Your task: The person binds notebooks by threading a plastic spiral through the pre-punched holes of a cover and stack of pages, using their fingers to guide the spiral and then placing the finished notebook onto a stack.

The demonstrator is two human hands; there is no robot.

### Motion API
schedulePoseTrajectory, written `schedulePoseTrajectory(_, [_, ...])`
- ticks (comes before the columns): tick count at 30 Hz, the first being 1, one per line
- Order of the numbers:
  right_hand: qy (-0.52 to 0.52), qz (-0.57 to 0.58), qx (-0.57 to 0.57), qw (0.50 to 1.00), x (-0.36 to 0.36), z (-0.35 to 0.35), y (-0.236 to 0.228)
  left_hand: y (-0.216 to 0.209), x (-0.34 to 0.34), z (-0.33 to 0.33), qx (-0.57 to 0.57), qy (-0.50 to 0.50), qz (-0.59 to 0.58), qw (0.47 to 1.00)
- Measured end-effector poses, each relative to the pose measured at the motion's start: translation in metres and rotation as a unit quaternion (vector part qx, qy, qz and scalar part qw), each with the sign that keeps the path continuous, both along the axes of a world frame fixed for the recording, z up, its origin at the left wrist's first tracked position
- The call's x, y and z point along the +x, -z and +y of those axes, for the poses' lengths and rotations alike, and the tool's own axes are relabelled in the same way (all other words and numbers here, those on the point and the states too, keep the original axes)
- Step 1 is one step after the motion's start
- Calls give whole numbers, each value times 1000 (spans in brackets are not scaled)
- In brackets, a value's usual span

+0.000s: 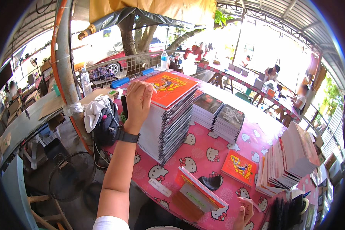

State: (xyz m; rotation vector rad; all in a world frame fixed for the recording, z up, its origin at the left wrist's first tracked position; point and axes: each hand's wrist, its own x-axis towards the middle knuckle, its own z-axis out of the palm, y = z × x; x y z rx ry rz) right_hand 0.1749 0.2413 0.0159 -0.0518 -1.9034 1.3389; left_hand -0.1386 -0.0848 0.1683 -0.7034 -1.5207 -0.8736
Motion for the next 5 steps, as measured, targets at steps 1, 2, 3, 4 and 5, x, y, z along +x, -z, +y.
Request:
schedulePoseTrajectory(1, [-1,-36,-5,999,4,5,0,2,-1,2,2,3,-1,1000])
schedulePoseTrajectory(2, [-2,-71,-11,997,8,8,-1,5,-2,4,18,-4,-14,1000])
schedulePoseTrajectory(3, [-5,-107,-17,994,12,11,-4,7,-1,4,34,-11,-27,999])
schedulePoseTrajectory(4, [-5,-142,-23,990,17,12,-8,8,-2,6,56,-14,-29,998])
schedulePoseTrajectory(5, [-2,-142,-21,990,18,12,-9,9,-3,7,57,-12,-29,998])
